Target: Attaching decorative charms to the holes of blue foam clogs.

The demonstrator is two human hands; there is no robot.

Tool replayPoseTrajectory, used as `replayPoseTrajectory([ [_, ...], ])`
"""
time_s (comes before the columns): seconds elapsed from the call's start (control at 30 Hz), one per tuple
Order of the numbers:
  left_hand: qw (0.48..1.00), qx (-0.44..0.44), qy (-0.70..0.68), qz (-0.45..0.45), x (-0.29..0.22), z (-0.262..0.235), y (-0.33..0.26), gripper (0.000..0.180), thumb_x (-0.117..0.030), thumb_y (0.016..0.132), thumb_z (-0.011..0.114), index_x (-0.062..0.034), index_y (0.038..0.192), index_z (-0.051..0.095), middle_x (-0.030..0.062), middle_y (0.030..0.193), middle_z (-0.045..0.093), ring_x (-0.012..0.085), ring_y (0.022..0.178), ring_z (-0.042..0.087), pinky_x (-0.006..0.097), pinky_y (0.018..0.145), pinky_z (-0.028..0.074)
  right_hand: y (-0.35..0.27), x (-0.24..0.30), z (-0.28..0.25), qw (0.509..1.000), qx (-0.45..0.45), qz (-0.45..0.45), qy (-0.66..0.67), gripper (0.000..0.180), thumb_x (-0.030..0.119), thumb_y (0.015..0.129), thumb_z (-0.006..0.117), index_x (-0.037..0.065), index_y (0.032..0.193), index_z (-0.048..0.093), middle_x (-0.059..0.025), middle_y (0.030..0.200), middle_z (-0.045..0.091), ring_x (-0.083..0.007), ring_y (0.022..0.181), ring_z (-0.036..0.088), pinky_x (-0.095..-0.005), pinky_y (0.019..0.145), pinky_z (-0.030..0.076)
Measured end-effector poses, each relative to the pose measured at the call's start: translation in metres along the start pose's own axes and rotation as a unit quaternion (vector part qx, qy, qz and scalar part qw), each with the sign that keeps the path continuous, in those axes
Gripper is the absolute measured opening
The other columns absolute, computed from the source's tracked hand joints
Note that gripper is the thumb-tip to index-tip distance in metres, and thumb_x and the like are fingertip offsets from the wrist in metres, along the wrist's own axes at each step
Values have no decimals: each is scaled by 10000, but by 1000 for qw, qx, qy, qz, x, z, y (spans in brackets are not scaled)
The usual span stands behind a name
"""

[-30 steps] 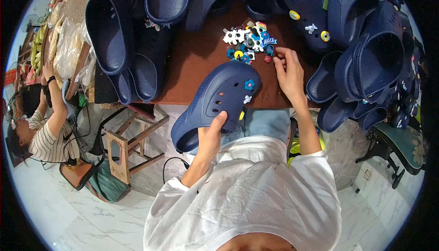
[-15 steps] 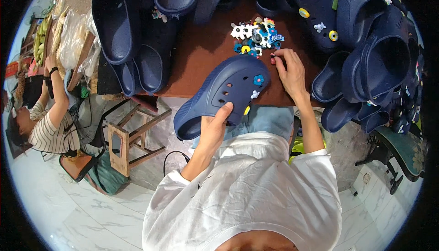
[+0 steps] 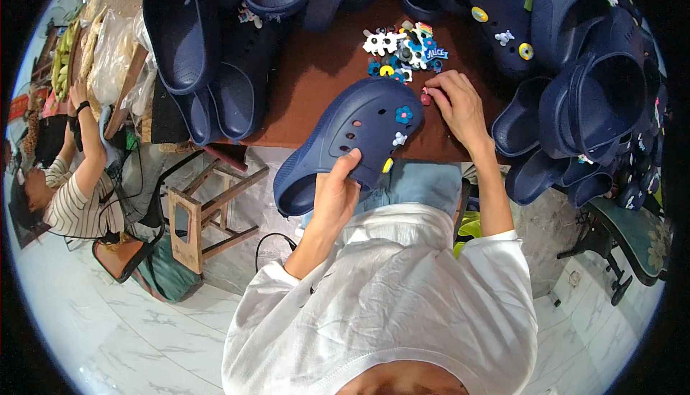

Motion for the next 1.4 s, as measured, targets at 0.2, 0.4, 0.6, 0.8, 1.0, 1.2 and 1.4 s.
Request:
replayPoseTrajectory([
  [0.2,1000,-2,9,-10,2,1,-1,447,-55,892,583,-5,1323,477,123,1288,562,254,1186,563,423,1019,460,-2,2,-3,999,-18,-1,-28,191,96,860,655,66,1048,640,-105,972,603,-315,891,576,-410,787,467],
  [0.4,1000,-10,7,1,-5,-4,-9,446,-60,883,590,-6,1314,491,118,1284,564,246,1186,561,414,1010,463,-5,-3,-16,995,-88,39,-3,160,107,872,650,59,1024,647,-112,958,599,-321,889,591,-409,777,478],
  [0.6,999,-23,44,-6,-7,-13,-12,422,-58,874,591,-1,1287,523,112,1263,581,236,1170,565,395,1007,457,4,8,-7,998,-60,16,10,132,93,863,659,64,992,657,-109,926,599,-324,851,598,-407,755,481],
  [0.8,997,-38,62,-10,-4,-12,-14,423,-62,864,591,4,1278,535,108,1239,595,229,1162,567,379,1015,446,22,17,15,999,-23,-30,-8,199,150,827,706,92,1010,654,-83,942,586,-299,904,582,-411,765,458],
  [1.0,997,7,68,-25,-1,6,-11,405,-53,857,596,8,1255,559,104,1233,602,224,1150,571,376,1014,446,26,15,18,999,-8,-37,-27,204,167,817,716,92,993,644,-81,944,583,-289,914,581,-408,757,450],
  [1.2,997,6,61,-50,6,9,-10,404,-46,855,600,8,1254,561,105,1242,600,228,1146,578,383,1005,467,18,12,9,998,-13,-41,-50,152,141,856,672,66,982,633,-92,917,594,-289,886,591,-399,746,441],
  [1.4,996,21,53,-62,12,11,-7,385,-49,894,587,-10,1275,543,94,1244,598,201,1131,586,356,985,482,4,-3,-19,997,-61,39,9,102,136,907,631,49,957,646,-112,902,612,-306,857,613,-405,748,469],
])
Point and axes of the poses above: each hand's wrist, its own y-axis towards the middle knuckle, its own z-axis out of the palm, x = y × z, the point moved 10 cm from there along y, towards the middle knuckle
